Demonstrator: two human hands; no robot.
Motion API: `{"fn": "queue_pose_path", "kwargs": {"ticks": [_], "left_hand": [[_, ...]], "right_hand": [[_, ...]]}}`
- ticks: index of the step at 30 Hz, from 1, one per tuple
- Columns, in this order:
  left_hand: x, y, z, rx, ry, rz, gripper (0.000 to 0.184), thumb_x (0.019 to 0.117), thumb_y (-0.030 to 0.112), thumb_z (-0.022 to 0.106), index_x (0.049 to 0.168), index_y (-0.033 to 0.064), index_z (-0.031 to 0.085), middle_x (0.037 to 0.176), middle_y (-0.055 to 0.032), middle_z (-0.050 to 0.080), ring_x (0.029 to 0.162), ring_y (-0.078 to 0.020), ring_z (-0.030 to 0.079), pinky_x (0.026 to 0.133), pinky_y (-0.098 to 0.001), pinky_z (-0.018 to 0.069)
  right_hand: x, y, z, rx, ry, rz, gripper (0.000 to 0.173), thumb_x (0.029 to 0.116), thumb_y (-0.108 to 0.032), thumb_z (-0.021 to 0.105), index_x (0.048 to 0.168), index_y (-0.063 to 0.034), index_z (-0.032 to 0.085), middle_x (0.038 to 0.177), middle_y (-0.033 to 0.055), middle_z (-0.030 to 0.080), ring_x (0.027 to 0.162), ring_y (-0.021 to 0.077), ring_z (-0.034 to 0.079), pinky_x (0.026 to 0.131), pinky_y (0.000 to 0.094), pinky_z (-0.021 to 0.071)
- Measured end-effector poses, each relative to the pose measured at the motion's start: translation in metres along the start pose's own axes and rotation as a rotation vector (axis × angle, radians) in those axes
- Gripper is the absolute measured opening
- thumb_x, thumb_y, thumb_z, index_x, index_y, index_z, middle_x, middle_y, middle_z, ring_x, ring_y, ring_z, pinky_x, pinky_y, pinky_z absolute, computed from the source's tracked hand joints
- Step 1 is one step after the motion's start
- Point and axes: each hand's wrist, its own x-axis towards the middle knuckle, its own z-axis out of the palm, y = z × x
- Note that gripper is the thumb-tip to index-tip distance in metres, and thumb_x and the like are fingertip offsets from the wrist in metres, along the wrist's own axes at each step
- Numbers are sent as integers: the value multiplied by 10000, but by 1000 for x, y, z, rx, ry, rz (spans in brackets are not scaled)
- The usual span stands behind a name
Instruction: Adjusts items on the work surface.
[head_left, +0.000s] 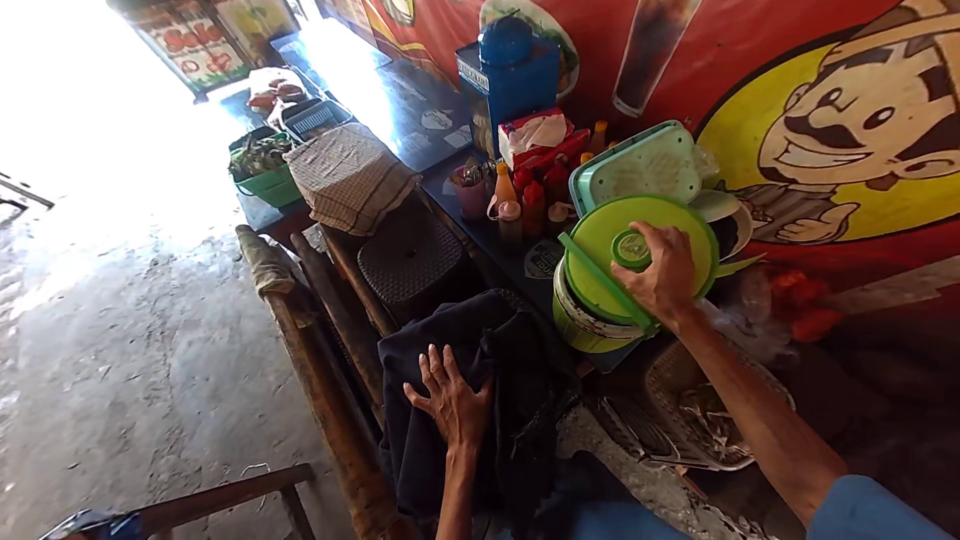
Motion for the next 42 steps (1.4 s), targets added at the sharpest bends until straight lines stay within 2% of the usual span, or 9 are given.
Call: {"fn": "queue_pose_path", "kwargs": {"ticks": [9,13,15,17,20,22,25,29,42], "left_hand": [[2,1,-1,8,-5,5,832,830,600,617,1442,39,561,1539,-210,479,1484,-437,350,1142,-758,94],[2,1,-1,11,-11,3,816,841,583,614,1446,39,554,1539,-216,475,1480,-437,355,1142,-756,98],[2,1,-2,12,-19,4,807,844,576,616,1443,39,556,1537,-220,475,1479,-439,357,1143,-756,99],[3,1,-2,17,-28,3,808,846,576,610,1448,41,551,1546,-214,467,1483,-435,352,1146,-751,96],[3,1,-3,12,-46,5,811,850,570,607,1454,33,542,1559,-221,448,1490,-447,332,1147,-754,82],[3,1,-4,7,-48,8,806,850,563,610,1450,29,545,1557,-225,450,1490,-451,332,1145,-759,77],[3,2,-5,18,-41,9,808,856,578,586,1446,28,548,1551,-227,458,1489,-449,336,1143,-757,76],[3,2,-6,17,-49,16,803,858,577,573,1443,26,549,1547,-233,459,1491,-456,327,1140,-761,69],[20,14,-39,-195,-80,110,889,882,579,615,1457,-84,471,1499,-299,481,1448,-476,391,1154,-756,86]], "right_hand": [[16,58,-73,3,318,271,761,836,-431,786,1456,-82,515,1411,285,526,1314,480,486,1053,638,406],[-4,86,-90,216,502,293,728,857,-370,779,1434,-11,520,1411,229,552,1312,302,539,1100,448,442],[-14,95,-97,488,599,382,636,879,-308,761,1400,-16,541,1263,122,614,1105,161,617,951,339,530],[-25,105,-104,755,642,476,430,976,-280,655,1341,-64,584,1098,26,656,922,107,658,825,330,579],[-53,114,-113,1235,580,464,387,1119,-292,246,1305,-108,532,1115,14,684,1028,112,669,924,361,573],[-77,111,-115,1365,615,512,409,1114,-215,155,1338,-18,434,1140,116,639,1039,162,659,911,369,572],[-108,84,-125,971,601,825,363,1087,-1,298,1427,92,383,1284,191,566,1145,139,591,976,247,503],[-124,63,-132,150,217,1135,471,1012,-124,623,1400,121,513,1418,283,571,1334,337,554,1134,417,401],[-156,59,-138,54,75,1089,406,1036,-136,581,1359,110,567,1431,282,565,1380,341,519,1177,397,350]]}}
